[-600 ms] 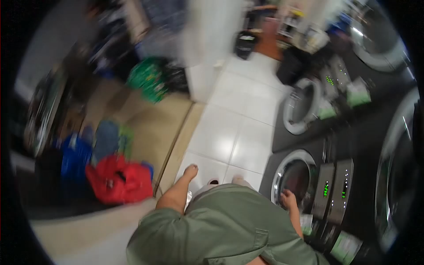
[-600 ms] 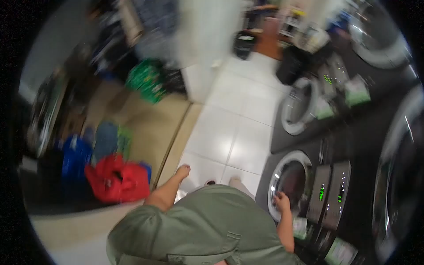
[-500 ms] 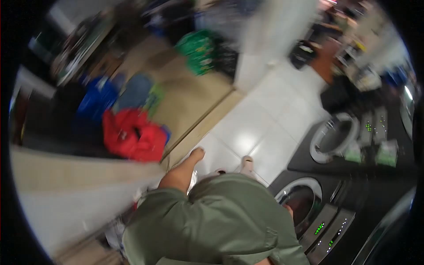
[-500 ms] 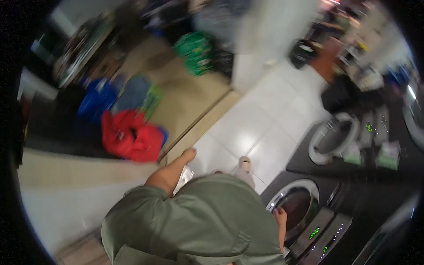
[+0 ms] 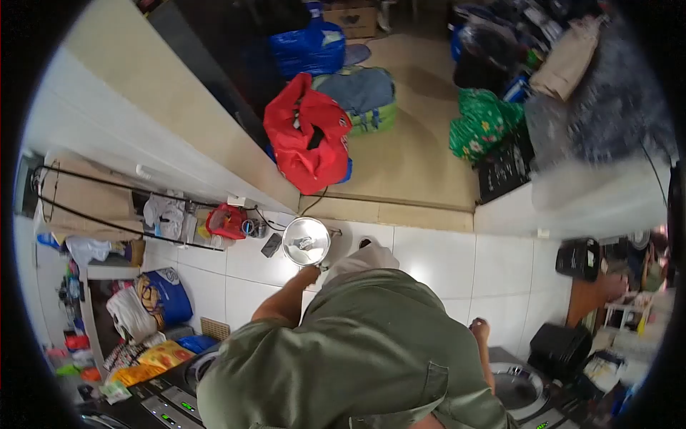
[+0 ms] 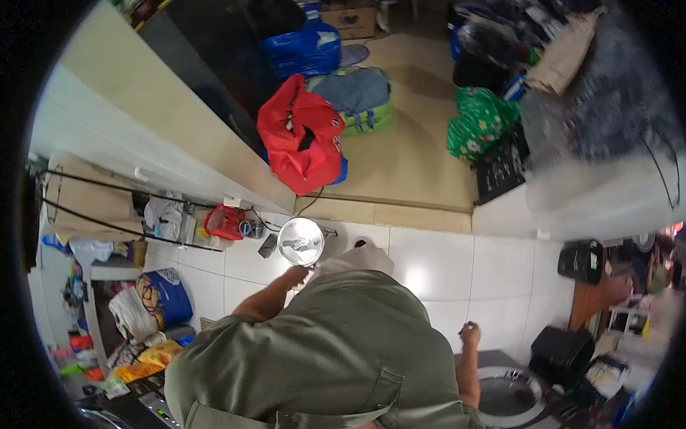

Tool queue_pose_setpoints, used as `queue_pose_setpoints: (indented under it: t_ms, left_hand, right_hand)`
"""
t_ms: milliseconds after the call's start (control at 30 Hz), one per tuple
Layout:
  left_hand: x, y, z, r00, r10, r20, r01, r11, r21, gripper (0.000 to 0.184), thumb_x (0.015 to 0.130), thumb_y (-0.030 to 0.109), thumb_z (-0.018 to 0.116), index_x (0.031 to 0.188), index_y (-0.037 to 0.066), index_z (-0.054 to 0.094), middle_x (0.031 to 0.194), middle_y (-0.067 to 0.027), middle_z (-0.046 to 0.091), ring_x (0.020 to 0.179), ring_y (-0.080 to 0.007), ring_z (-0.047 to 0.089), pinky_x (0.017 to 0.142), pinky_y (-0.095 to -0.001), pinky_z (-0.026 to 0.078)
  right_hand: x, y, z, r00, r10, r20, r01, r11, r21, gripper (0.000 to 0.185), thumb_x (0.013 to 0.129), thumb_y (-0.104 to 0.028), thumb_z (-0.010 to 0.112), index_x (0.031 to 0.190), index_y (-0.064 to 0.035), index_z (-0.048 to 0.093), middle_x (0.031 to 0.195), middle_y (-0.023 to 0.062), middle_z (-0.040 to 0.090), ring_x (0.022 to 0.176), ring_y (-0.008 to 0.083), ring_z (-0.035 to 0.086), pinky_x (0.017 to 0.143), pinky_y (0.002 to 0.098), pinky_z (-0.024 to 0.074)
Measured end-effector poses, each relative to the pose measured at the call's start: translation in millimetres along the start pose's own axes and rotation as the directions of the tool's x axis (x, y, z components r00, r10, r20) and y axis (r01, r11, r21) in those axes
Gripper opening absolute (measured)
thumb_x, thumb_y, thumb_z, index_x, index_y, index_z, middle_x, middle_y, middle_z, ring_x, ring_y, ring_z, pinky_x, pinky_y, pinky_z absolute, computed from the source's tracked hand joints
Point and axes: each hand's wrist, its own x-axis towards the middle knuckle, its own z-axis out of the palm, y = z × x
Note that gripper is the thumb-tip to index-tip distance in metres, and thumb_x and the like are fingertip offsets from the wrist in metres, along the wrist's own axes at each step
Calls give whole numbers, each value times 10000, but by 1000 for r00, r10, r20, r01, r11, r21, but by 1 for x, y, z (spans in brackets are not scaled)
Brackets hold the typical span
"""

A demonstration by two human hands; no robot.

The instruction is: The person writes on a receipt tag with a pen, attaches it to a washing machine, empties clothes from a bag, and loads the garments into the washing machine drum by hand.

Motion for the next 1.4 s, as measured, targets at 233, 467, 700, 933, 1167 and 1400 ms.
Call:
queue_pose_setpoints:
  t_ms: [233,467,700,933,1167,1400]
  left_hand:
    - [-6,35,1,888,-453,-79,237,598,-766,364,845,236,560,1125,9,610,774,-111,634,572,-208,580,546,-348,496]
    - [-34,98,-54,775,-580,-251,-106,272,-956,327,958,178,490,1207,-26,549,1014,-113,618,868,-198,612,787,-325,526]
    - [-102,136,42,474,-880,-21,-217,-94,-972,306,929,218,536,1139,-4,547,851,-42,580,675,-82,550,504,-205,391]
    - [-158,338,174,218,-869,443,-605,-477,-638,349,918,191,506,1190,-26,530,840,-73,573,688,-144,556,553,-264,435]
    - [-43,488,119,455,-681,574,-246,-715,-654,405,912,242,539,1256,30,512,987,-83,596,841,-169,573,694,-309,448]
    - [4,498,72,340,-812,474,-489,-583,-649,457,909,293,559,1322,109,494,1110,-97,612,974,-197,597,794,-342,465]
  right_hand:
    - [183,-247,43,963,-135,231,119,989,83,309,842,-194,621,1074,9,628,883,161,686,604,213,657,544,333,532]
    - [166,-552,199,539,-448,713,604,796,44,302,915,-287,596,1041,-14,623,804,74,640,660,147,609,616,272,498]
    - [141,-711,405,606,-280,745,-78,911,406,499,915,-499,552,1112,-42,594,987,85,623,839,152,609,739,277,495]
    - [168,-792,529,412,-211,886,-522,743,419,579,850,-347,662,1315,-60,472,1196,117,602,1092,273,577,1007,470,411]
    - [171,-844,477,488,-871,55,816,478,327,578,783,-215,719,1257,30,495,1197,207,587,1042,343,571,940,406,433]
    - [133,-873,560,222,215,951,398,871,-290,438,830,-243,704,1167,0,567,1088,108,612,836,212,605,684,362,516]
